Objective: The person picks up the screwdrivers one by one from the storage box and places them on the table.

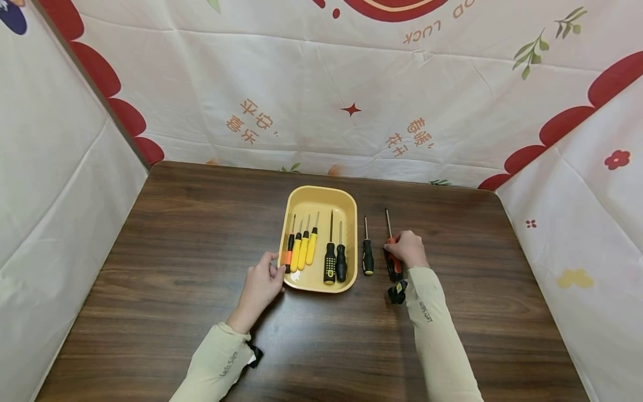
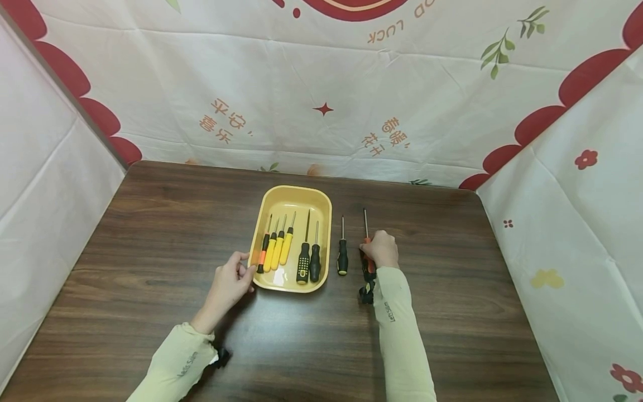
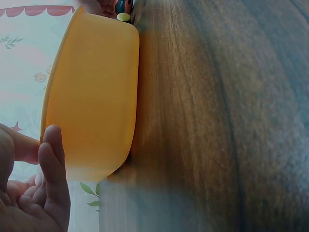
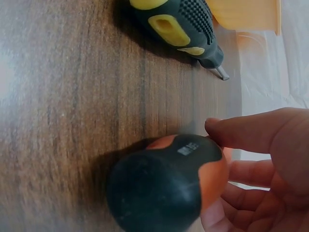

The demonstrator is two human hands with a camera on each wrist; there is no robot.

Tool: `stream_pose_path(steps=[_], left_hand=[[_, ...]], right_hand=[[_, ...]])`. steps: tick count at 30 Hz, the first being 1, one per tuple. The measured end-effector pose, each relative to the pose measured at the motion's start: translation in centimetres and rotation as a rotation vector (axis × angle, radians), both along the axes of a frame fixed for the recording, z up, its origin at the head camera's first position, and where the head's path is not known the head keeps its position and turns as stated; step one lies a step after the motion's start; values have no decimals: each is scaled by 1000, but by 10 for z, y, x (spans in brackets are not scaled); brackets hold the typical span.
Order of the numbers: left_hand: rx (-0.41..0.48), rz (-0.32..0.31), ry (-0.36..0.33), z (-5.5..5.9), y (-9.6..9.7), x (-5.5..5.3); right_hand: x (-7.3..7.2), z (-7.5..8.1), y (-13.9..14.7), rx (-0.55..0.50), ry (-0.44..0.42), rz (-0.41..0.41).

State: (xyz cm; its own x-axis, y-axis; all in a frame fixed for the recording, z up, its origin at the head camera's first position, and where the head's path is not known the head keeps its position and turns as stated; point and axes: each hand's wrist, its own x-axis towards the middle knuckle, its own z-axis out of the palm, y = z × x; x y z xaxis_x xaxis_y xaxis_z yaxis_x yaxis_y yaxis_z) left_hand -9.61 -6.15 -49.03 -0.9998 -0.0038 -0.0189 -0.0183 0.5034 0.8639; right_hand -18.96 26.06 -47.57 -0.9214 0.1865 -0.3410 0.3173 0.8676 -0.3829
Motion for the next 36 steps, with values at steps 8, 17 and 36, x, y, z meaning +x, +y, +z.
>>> stream_pose_path(steps=[8, 17, 36], left_hand=[[-6, -6, 3, 0, -1, -1], [-7, -1, 4, 0, -1, -1], [-2, 5, 3, -1, -1, -1]], right_hand=[[0, -2, 1, 5, 8, 14], [1, 4, -1, -14, -15, 4], [-1, 22, -9, 9, 26, 53]])
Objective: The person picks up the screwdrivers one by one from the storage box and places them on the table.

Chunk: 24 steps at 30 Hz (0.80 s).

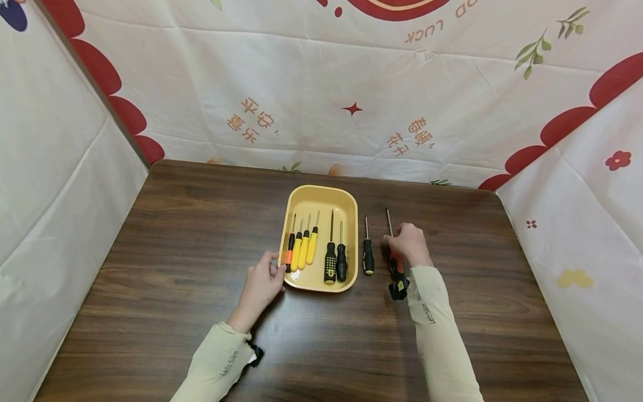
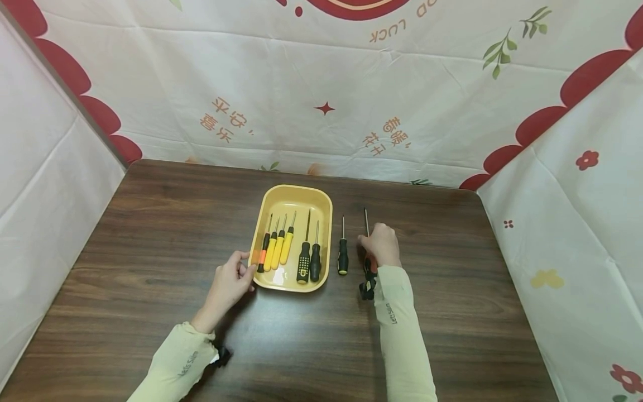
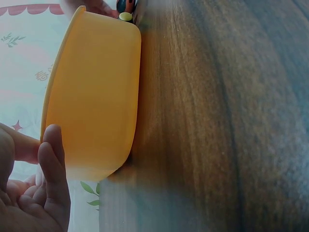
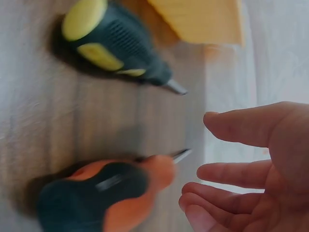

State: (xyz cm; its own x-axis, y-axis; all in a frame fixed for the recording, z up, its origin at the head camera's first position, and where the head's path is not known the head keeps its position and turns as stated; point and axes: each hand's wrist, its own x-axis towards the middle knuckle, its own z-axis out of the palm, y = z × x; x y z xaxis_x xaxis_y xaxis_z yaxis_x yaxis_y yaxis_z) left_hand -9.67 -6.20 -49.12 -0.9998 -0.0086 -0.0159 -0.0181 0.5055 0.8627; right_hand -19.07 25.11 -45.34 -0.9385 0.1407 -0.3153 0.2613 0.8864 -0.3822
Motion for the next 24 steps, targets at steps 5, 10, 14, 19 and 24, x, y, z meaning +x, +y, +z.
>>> stream_pose_path(steps=[5, 10, 14, 19, 24], left_hand=[[10, -4, -3, 1, 0, 0], [5, -1, -11, 1, 0, 0], [14, -4, -15, 1, 0, 0], [11, -1, -13, 2, 0, 1], [-4, 0, -3, 1, 0, 0]], right_hand=[[-1, 12, -7, -6, 35, 21], [-1, 26, -17, -4, 79, 40], [-2, 36, -24, 22, 108, 79], [-1, 49, -34, -2, 130, 93], [3, 60, -46, -38, 161, 104]])
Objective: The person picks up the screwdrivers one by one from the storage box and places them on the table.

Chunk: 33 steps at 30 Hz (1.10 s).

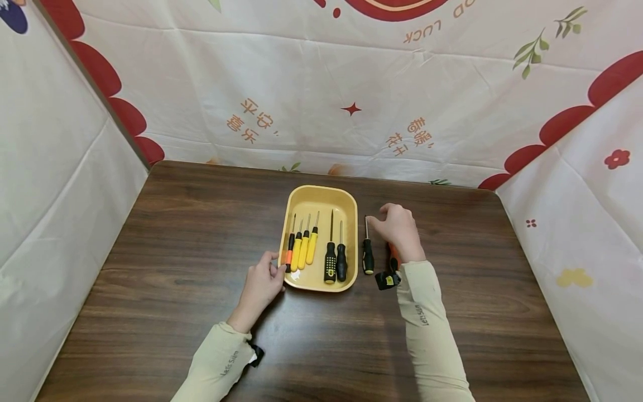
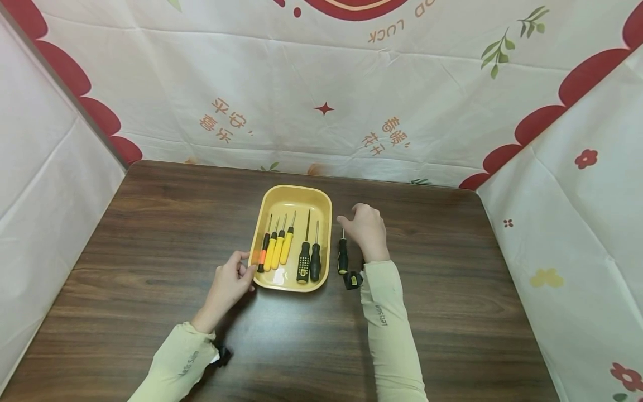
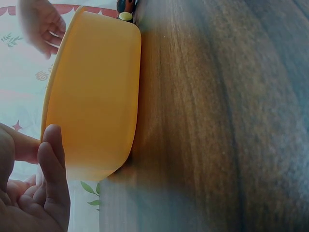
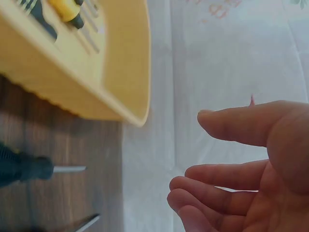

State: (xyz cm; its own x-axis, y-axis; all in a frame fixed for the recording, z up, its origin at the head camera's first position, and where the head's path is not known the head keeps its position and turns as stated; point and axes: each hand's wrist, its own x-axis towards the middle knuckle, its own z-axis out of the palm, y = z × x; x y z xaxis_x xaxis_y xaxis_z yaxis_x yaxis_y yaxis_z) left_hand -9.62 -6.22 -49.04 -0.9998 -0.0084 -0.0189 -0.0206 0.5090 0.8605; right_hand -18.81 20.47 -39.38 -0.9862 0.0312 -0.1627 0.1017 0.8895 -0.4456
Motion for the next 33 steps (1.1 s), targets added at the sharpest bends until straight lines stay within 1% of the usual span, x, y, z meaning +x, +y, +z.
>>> stream_pose_path(steps=[4, 10, 15, 20, 24, 27, 33], left_hand=[[-3, 1, 1, 0, 0, 0], [10, 4, -11, 0, 0, 0], [16, -1, -15, -1, 0, 0], [-2, 4, -4, -2, 0, 0], [1, 4, -1, -2, -1, 0], [6, 7, -2, -1, 0, 0], [12, 5, -18, -1, 0, 0]], right_hand=[[0, 3, -9, -10, 9, 12], [-2, 3, -21, -10, -1, 25], [-3, 2, -32, -21, -19, 53], [-4, -2, -42, -9, -50, 93], [-5, -5, -51, -4, -92, 93], [-7, -9, -56, 6, -102, 98], [-8, -18, -65, -15, -110, 123]])
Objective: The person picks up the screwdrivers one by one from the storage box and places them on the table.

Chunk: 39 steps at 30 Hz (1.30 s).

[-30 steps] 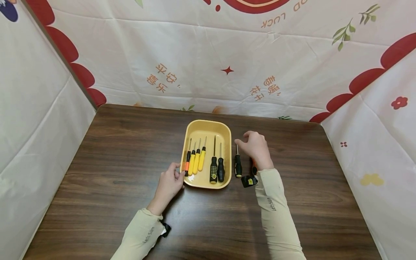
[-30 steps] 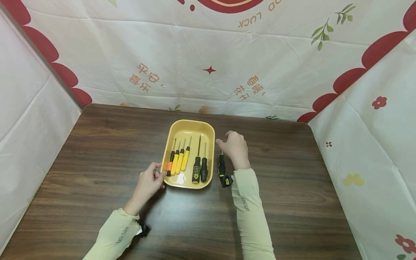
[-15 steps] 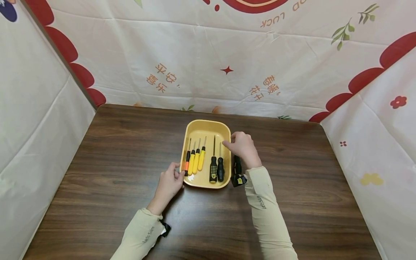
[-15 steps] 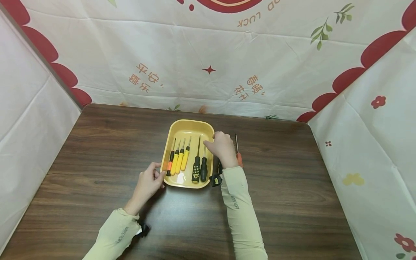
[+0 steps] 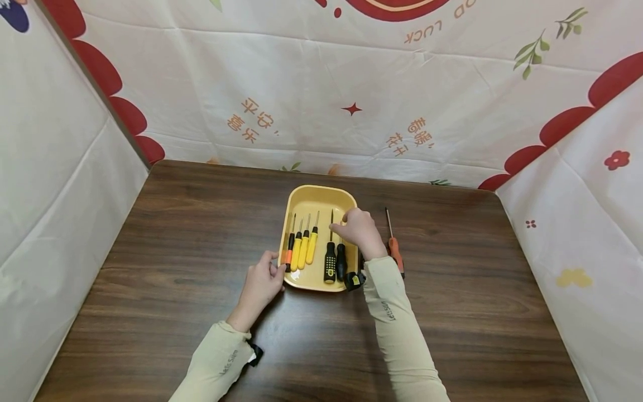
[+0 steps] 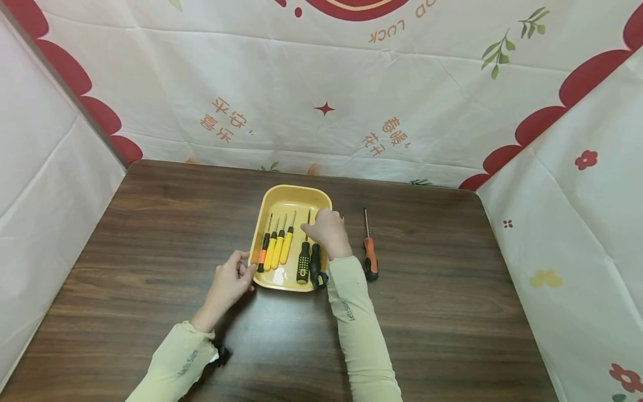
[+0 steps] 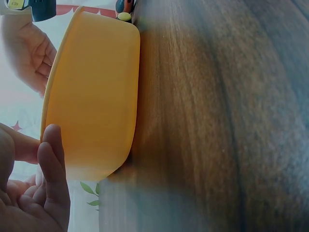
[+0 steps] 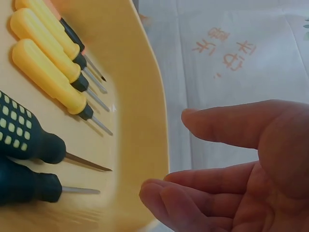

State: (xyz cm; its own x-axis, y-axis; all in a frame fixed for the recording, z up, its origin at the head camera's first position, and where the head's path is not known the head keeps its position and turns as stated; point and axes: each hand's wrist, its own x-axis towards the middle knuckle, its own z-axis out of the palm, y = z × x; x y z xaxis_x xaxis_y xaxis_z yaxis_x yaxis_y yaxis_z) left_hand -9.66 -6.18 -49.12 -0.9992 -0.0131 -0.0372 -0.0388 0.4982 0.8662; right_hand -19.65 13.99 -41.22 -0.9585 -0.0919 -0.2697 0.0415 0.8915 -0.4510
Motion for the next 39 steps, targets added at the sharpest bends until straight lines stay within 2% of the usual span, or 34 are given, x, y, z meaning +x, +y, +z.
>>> stream_pose_path(steps=[6, 13, 19, 28, 34, 39], left_hand=[[-16, 0, 18, 0, 0, 0], [-19, 2, 20, 0, 0, 0], [3, -2, 9, 0, 0, 0], [8, -6, 17, -1, 0, 0], [22, -4, -11, -1, 0, 0], [7, -4, 4, -2, 0, 0]], right_hand=[[3, -3, -6, -9, 0, 7], [2, -11, -12, -7, -107, 53], [0, -20, -15, 39, -135, 94], [-3, -26, -15, 39, -231, 38], [-5, -34, -18, 77, -236, 38], [-5, -36, -19, 115, -249, 54]])
